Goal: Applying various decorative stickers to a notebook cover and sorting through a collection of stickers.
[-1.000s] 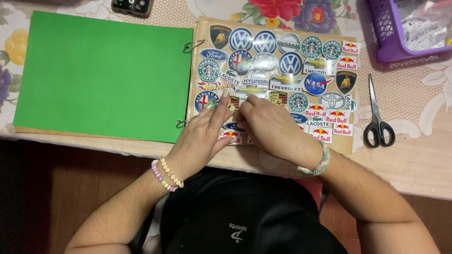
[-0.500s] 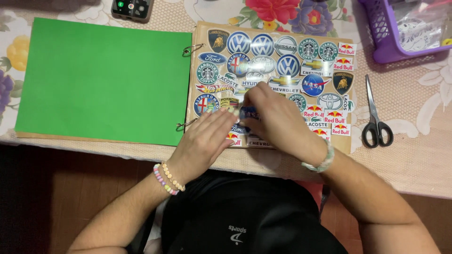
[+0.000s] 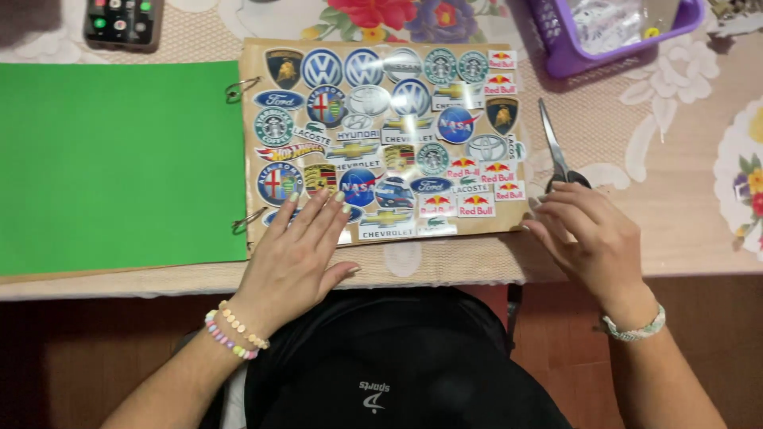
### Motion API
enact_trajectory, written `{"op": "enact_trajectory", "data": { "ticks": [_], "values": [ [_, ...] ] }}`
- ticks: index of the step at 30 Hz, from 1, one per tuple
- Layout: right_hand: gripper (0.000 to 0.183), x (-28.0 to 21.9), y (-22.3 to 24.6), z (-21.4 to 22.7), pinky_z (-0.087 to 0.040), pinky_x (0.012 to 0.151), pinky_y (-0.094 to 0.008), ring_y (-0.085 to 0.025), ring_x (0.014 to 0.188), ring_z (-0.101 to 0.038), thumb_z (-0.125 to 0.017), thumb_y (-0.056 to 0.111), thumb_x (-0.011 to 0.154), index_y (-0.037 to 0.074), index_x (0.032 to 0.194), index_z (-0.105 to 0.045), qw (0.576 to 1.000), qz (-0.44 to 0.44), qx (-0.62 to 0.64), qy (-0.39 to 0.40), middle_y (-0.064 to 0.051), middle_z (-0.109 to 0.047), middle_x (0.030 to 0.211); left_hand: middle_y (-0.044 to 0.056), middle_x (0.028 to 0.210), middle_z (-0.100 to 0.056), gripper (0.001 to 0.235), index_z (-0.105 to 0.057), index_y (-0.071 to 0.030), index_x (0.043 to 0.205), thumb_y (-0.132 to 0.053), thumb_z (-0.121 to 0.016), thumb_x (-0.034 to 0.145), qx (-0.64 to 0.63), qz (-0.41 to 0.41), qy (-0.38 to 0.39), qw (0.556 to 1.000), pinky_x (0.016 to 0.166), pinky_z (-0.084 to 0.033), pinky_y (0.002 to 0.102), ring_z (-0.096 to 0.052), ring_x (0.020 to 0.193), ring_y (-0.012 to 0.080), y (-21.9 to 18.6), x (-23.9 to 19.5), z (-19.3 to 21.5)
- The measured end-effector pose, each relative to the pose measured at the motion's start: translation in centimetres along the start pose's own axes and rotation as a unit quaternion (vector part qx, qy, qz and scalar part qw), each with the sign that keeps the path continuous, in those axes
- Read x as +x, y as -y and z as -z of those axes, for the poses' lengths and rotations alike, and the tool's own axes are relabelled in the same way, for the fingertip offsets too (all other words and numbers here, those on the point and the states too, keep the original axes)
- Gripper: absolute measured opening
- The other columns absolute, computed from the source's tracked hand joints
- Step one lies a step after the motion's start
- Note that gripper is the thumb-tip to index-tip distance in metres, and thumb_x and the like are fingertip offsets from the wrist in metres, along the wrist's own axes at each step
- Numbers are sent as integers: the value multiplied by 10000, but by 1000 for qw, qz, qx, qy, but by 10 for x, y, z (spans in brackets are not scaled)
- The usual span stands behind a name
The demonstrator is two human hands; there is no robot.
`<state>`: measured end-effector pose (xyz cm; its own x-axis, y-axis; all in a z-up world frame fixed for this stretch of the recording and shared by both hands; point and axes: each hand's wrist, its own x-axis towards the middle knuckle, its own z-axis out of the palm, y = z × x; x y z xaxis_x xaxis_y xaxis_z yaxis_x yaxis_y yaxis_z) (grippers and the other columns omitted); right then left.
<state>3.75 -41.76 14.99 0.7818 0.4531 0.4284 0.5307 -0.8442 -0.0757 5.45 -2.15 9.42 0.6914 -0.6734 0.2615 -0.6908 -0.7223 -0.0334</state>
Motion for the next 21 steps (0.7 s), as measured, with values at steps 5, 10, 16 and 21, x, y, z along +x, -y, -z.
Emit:
{"op": "enact_trajectory", "data": {
  "ticks": [5, 10, 16, 21],
  "values": [
    [158, -9, -2, 12, -577, 926, -362, -263, 1036, -716, -813, 140, 902, 27, 932, -707, 1000, 9, 8, 1, -95, -741, 998, 170, 1509, -507, 664, -522, -5, 1428, -476, -622, 971, -46, 6, -66, 997, 1203, -317, 478, -445, 1434, 312, -20, 16, 5],
    [92, 56, -18, 19, -565, 891, -375, -270, 1028, -704, -749, 102, 954, 19, 978, -717, 999, 12, 43, -6, -119, -738, 1017, 182, 1432, -584, 603, -585, -28, 1369, -454, -652, 947, -43, -20, -75, 996, 1187, -346, 467, -507, 1380, 309, -47, 51, -13],
    [131, 117, -44, 19, -559, 777, -373, -237, 895, -700, -773, 117, 989, 33, 1087, -749, 999, -29, 22, -2, -108, -748, 1059, 161, 1251, -701, 357, -690, -27, 1217, -288, -578, 1000, -11, -54, -77, 996, 1083, -444, 463, -624, 1224, 325, -57, 67, -24],
    [97, 102, -55, 38, -584, 857, -326, -227, 903, -688, -724, 9, 1038, -78, 1080, -726, 979, -119, 164, -17, -180, -730, 1024, 119, 1171, -734, 280, -706, -60, 1182, -235, -604, 989, -158, -21, -32, 987, 942, -532, 440, -668, 1157, 305, -48, 71, -12]
  ]
}}
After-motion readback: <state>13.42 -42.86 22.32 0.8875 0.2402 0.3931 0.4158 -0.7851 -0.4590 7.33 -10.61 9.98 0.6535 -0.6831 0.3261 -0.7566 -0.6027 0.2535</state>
